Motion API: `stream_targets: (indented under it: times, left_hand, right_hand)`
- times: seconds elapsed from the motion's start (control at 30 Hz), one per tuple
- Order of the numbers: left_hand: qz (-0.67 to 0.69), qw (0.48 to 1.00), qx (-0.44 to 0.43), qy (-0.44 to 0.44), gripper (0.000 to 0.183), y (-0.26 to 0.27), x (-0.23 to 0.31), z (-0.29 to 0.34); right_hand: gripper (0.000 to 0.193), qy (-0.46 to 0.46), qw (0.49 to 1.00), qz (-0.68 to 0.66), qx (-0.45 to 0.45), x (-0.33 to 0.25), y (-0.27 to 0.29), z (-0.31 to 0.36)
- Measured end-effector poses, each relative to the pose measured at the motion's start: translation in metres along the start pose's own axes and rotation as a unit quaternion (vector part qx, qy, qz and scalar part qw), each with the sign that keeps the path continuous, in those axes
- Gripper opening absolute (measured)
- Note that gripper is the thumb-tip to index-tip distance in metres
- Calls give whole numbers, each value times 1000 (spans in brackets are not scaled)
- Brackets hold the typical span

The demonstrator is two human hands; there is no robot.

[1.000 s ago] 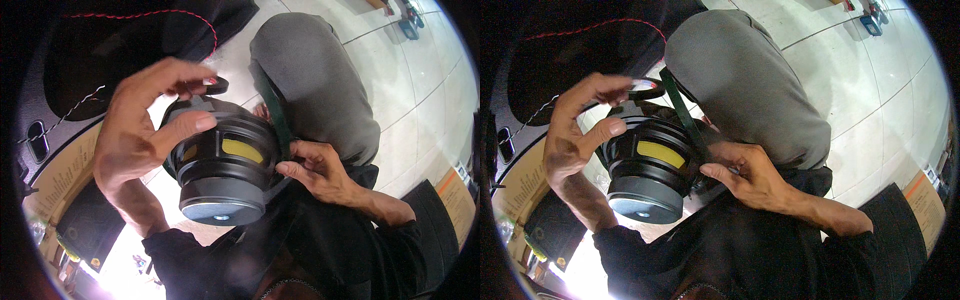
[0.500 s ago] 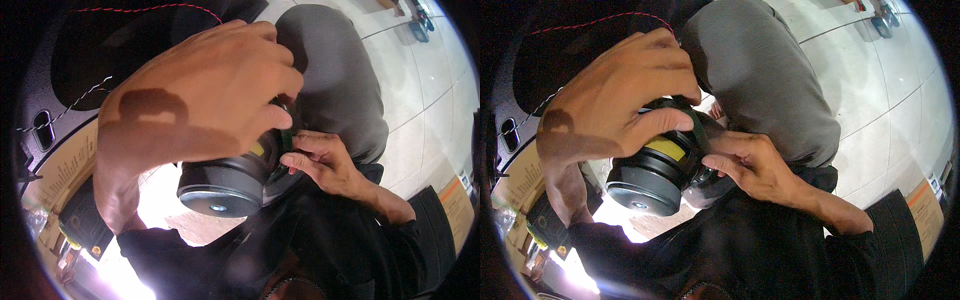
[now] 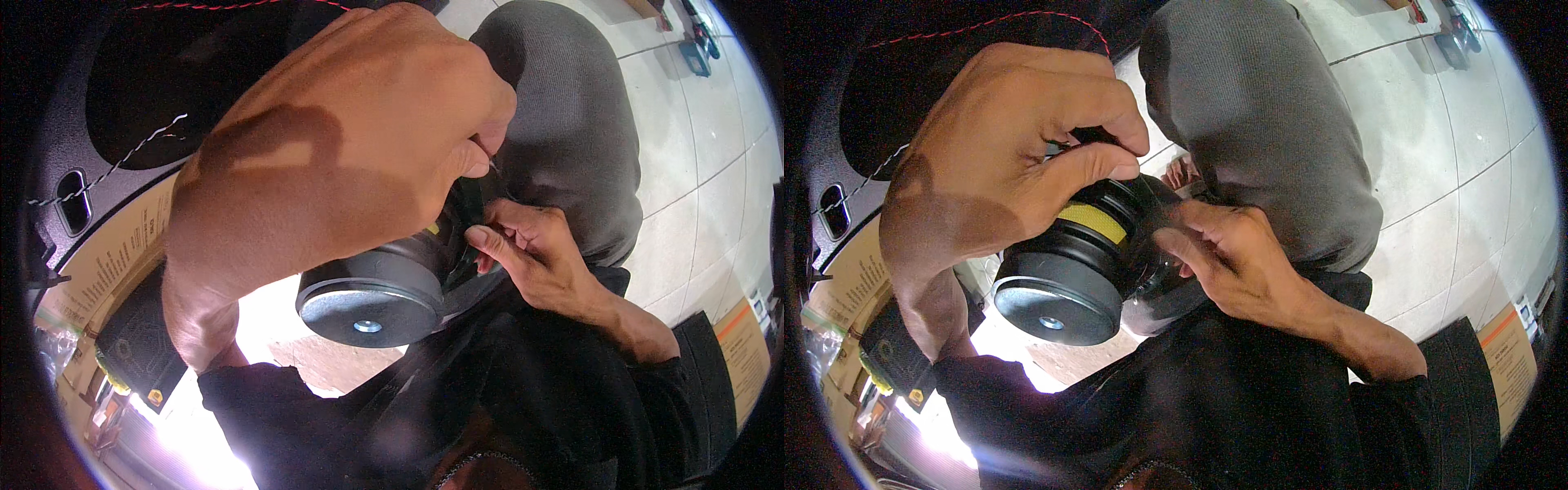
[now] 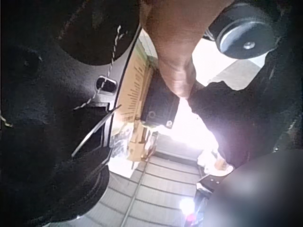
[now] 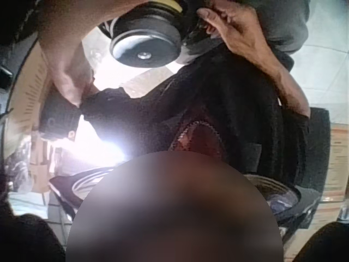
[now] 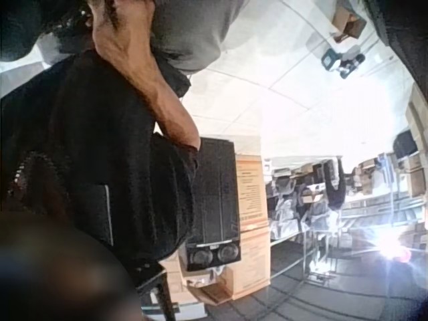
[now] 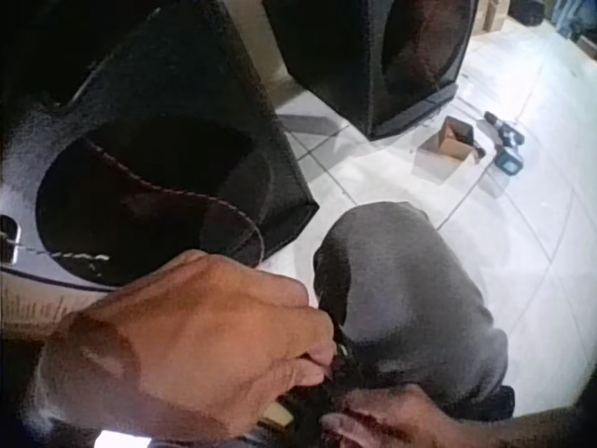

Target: The person secures a speaker to a speaker enclosure using electrical tape, then connects wires to the speaker terminals. They repeat the process with a second speaker, taping it and wiring it to the enclosure.

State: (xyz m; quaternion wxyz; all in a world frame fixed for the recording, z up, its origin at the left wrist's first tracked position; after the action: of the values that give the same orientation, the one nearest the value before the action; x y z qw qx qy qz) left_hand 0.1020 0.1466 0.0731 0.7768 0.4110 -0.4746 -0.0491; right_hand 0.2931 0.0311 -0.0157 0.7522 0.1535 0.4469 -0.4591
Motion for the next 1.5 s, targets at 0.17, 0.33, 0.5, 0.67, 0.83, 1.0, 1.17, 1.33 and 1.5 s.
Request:
stream_targets:
  times: [0.17, 0.33, 0.5, 0.67, 0.83, 1.0, 1.17, 1.33, 1.5]
  left_hand:
    - [-31, 999, 43, -5, 8, -5, -6, 9]
    - [-5, 994, 108, 17, 10, -14, -4, 28]
    - [15, 983, 181, 0, 13, -25, -2, 36]
    - [25, 975, 223, -3, 18, -33, -1, 40]
    - [39, 971, 238, -2, 19, -36, -3, 43]
    - [44, 970, 240, 13, 18, -37, -3, 45]
    - [47, 964, 261, 24, 19, -38, -2, 47]
    - [52, 962, 268, 20, 20, -37, -3, 50]
    - [51, 958, 280, 26, 20, -38, -3, 52]
  right_hand:
    - [12, -27, 999, 14, 20, 0, -2, 0]
    - [15, -28, 999, 29, 28, -3, -3, 1]
    - [24, -59, 997, 48, 23, -10, -2, 1]
    - [41, -72, 995, 69, 21, -18, -1, 2]
    - [34, -49, 995, 84, 19, -23, 2, 3]
    - [24, -2, 991, 131, 28, -25, 4, 2]
    - [18, 54, 983, 173, 43, -26, 3, -2]
    - [15, 55, 980, 181, 59, -29, -2, -5]
    - [13, 115, 957, 255, 79, -37, -5, -7]
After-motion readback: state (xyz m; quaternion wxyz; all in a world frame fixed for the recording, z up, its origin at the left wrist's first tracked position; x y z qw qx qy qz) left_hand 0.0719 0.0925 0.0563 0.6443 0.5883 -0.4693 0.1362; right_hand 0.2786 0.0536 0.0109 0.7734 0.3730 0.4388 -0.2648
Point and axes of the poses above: each hand's wrist, its own z-axis away from the middle knuckle, its own y-axis out of the back of the hand, x = y × z, the point moved 1 cm from there along -z, towards the middle knuckle, and after that the axes turned 5 degrees about -y, right-handed, at the moved point
